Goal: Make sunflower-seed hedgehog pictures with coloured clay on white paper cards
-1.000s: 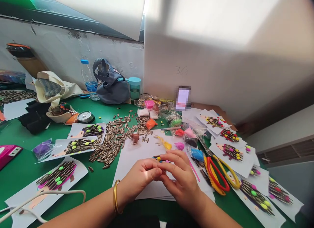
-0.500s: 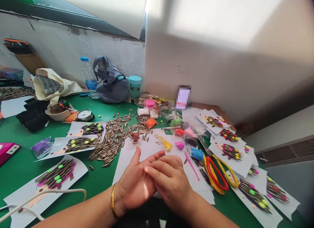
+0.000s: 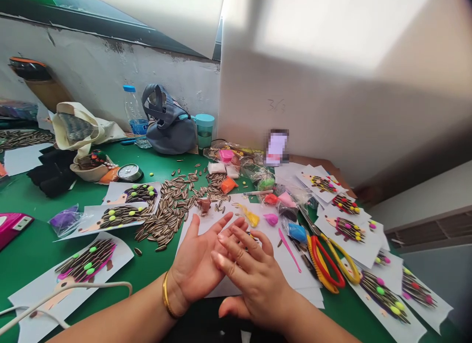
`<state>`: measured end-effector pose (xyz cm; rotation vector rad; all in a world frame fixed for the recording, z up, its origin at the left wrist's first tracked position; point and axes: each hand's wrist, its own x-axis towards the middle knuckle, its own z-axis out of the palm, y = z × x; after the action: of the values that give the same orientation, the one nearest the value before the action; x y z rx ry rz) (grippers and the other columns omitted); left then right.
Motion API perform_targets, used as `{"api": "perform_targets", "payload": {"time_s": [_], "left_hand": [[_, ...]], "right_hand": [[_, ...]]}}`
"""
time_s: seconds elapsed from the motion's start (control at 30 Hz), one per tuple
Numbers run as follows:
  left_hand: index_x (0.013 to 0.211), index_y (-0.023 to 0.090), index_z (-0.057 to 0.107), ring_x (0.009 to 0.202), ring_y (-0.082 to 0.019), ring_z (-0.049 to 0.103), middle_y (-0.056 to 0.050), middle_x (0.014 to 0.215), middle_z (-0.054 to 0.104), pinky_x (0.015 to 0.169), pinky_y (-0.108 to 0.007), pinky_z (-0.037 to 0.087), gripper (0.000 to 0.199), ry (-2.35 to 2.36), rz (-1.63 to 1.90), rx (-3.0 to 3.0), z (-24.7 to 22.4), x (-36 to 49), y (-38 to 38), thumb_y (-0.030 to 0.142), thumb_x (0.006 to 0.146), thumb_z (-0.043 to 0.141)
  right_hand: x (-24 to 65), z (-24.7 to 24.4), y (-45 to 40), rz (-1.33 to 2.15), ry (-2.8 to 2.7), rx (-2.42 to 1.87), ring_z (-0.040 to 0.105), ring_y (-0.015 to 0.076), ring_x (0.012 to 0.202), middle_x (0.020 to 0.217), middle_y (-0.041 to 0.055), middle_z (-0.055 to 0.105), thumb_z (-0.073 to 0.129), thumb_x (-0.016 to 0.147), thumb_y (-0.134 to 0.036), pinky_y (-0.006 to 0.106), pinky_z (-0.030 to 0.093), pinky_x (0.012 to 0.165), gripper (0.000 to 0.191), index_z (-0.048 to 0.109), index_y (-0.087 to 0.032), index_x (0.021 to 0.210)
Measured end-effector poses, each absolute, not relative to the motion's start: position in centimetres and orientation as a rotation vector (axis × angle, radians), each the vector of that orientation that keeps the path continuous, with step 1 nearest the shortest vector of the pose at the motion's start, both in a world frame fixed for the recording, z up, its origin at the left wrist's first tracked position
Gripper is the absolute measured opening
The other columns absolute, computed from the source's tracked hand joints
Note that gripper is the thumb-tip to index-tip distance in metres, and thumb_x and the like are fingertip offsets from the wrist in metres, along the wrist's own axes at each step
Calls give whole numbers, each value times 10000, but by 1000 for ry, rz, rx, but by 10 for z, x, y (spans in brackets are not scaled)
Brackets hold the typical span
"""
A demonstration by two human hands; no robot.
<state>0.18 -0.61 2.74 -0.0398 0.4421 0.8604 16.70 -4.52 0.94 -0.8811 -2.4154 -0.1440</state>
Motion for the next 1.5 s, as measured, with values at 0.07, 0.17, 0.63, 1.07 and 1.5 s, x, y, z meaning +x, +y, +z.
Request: {"api": "perform_targets", "payload": {"time_s": [0.07,0.17,0.63,1.07,1.5], "left_hand": [[1305,169,512,1286,-263,528,-160,1403,530,1048,-406,444,706,410,904,-38,27,0,-4,714,899,320],[1348,169,481,1285,-280,528,-172,1409,519,1056,-432,433,701,383,922,-44,25,0,-5,693,915,312],[1405,147,430,1316,-302,497,-195,1415,511,1077,-439,414,712,356,838,-29,21,0,-8,661,915,381],[1392,176,443,1295,-290,518,-178,1395,526,1076,-443,413,704,347,917,-21,21,0,-4,680,906,374],[1393,175,444,1249,-298,559,-185,1359,554,1054,-443,434,715,355,933,-18,21,2,-4,690,902,366]], "right_hand": [[168,7,-45,-203,-2444,-793,329,285,1431,1430,32,538,441,832,-778,470,47,1219,742,562,-254,1343],[166,-1,-44,-267,-2475,-666,271,289,1455,1455,28,511,361,834,-809,521,33,1220,808,527,-237,1381],[167,2,-40,-191,-2512,-815,251,291,1463,1459,74,502,329,847,-801,569,-64,1204,869,457,-168,1429],[169,4,-40,-191,-2547,-774,249,296,1463,1428,67,541,410,836,-781,584,-34,1204,824,502,-178,1390],[166,4,-41,-170,-2567,-633,228,284,1471,1422,63,548,410,837,-781,589,-52,1197,820,495,-187,1396]]}}
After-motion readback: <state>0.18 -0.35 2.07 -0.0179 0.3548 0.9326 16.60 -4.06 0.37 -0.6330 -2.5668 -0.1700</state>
